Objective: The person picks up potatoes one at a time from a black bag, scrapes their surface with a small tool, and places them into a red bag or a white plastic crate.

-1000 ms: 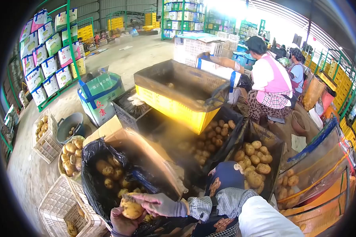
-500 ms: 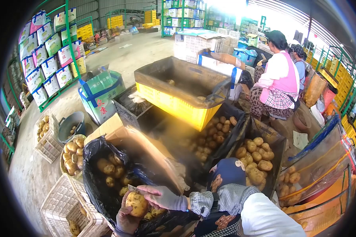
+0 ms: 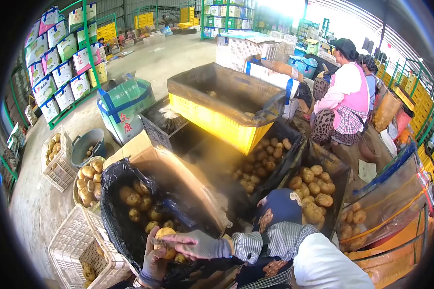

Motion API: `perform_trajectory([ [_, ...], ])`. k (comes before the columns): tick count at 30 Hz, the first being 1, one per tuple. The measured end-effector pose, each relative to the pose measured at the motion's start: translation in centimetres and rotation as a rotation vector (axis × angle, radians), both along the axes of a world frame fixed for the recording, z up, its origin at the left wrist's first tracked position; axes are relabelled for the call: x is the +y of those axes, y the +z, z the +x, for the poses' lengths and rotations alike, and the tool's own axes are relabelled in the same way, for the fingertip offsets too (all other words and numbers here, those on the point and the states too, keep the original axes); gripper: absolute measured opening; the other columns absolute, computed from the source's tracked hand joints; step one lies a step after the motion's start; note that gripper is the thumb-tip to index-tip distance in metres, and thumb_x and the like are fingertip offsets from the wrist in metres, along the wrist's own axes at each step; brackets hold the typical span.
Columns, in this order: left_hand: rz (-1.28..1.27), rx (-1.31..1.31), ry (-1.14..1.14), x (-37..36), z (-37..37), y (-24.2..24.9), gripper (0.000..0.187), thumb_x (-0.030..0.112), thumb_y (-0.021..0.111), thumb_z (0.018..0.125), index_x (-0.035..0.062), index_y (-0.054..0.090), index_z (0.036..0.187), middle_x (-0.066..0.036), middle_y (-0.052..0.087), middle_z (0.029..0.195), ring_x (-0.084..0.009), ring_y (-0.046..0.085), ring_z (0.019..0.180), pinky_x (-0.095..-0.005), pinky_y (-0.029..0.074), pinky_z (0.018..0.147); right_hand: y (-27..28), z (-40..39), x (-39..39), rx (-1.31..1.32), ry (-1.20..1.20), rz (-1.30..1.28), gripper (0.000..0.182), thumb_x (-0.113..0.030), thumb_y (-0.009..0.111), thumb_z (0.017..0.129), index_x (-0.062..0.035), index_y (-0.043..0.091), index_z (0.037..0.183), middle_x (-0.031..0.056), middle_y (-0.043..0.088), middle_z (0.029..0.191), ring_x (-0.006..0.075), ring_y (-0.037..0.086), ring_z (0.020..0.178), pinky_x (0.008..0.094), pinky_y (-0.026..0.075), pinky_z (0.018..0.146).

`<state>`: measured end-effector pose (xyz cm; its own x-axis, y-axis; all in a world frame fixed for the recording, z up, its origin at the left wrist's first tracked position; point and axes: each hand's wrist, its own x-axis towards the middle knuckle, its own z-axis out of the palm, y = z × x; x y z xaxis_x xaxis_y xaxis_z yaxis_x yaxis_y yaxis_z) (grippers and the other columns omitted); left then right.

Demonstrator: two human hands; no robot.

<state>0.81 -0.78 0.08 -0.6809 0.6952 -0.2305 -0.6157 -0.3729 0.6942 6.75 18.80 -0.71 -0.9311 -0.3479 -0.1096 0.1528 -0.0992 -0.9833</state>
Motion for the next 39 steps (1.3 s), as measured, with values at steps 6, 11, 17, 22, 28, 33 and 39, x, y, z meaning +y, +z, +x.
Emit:
perform_trajectory([
  [6, 0.175, 0.232, -0.121, 0.6, 0.2, 1.8, 0.087, 0.021, 0.069, 0.084, 0.0089, 0.018, 0.154, -0.021, 0.051, 0.134, -0.0316, 0.055, 0.120, -0.0458, 0.045, 0.101, -0.2, 0.0, -0.2, 0.043, -0.045, -0.100, 0.050, -0.009, 0.054, 0.099, -0.0136, 0.043, 0.147, -0.0046, 0.056, 0.080, 0.0040, 0.049, 0.063, 0.0214, 0.043, 0.055],
  [11, -0.191, 0.254, 0.065, -0.7, -0.5, 0.0, 0.091, 0.007, 0.072, 0.078, 0.0069, 0.021, 0.153, -0.013, 0.050, 0.135, -0.0206, 0.052, 0.120, -0.0326, 0.044, 0.100, 1.5, -0.9, 0.7, -0.044, -0.279, -0.104, 0.047, -0.011, 0.049, 0.100, -0.0035, 0.042, 0.145, 0.0000, 0.056, 0.069, 0.0070, 0.053, 0.059, 0.0213, 0.046, 0.056],
  [17, -0.332, 0.411, 0.090, -0.6, -0.6, 0.4, 0.098, 0.011, 0.079, 0.072, 0.0035, 0.024, 0.152, -0.011, 0.041, 0.142, -0.0188, 0.046, 0.126, -0.0329, 0.040, 0.106, 0.5, -0.4, 0.6, 0.177, -0.118, 0.088, 0.044, -0.008, 0.050, 0.099, -0.0009, 0.046, 0.142, 0.0019, 0.062, 0.082, 0.0068, 0.055, 0.062, 0.0220, 0.047, 0.057],
  [22, -0.450, 0.678, 0.124, -1.0, -1.4, -1.7, 0.098, 0.011, 0.081, 0.071, 0.0015, 0.025, 0.151, -0.011, 0.041, 0.141, -0.0185, 0.046, 0.125, -0.0323, 0.040, 0.106, 0.1, -1.1, 1.1, 0.137, -0.255, -0.004, 0.044, -0.006, 0.051, 0.098, -0.0012, 0.047, 0.142, 0.0026, 0.064, 0.089, 0.0071, 0.054, 0.063, 0.0226, 0.049, 0.058],
  [28, -0.637, 0.851, 0.166, -1.3, -1.2, -1.6, 0.095, 0.017, 0.081, 0.068, 0.0005, 0.032, 0.148, -0.014, 0.044, 0.140, -0.0227, 0.045, 0.128, -0.0345, 0.038, 0.107, 0.4, -0.2, 0.3, 0.168, -0.194, 0.074, 0.044, -0.005, 0.049, 0.098, 0.0001, 0.046, 0.142, 0.0044, 0.063, 0.089, 0.0075, 0.053, 0.060, 0.0227, 0.047, 0.055],
  [33, -0.855, 1.123, 0.225, -0.8, -1.1, -0.5, 0.090, 0.017, 0.078, 0.065, -0.0010, 0.038, 0.143, -0.021, 0.044, 0.141, -0.0314, 0.043, 0.132, -0.0379, 0.033, 0.112, 1.5, -0.1, 0.2, 0.188, -0.202, 0.091, 0.043, -0.004, 0.048, 0.099, 0.0021, 0.045, 0.142, 0.0019, 0.059, 0.078, 0.0061, 0.050, 0.055, 0.0210, 0.045, 0.053],
  [39, -0.923, 1.306, 0.185, -0.8, -0.7, -0.4, 0.091, 0.018, 0.079, 0.065, -0.0019, 0.037, 0.143, -0.024, 0.041, 0.144, -0.0346, 0.038, 0.138, -0.0400, 0.031, 0.114, 0.5, 0.5, 0.1, 0.152, -0.147, 0.105, 0.043, -0.003, 0.047, 0.099, 0.0000, 0.046, 0.142, -0.0020, 0.054, 0.070, 0.0046, 0.048, 0.053, 0.0207, 0.044, 0.053],
])
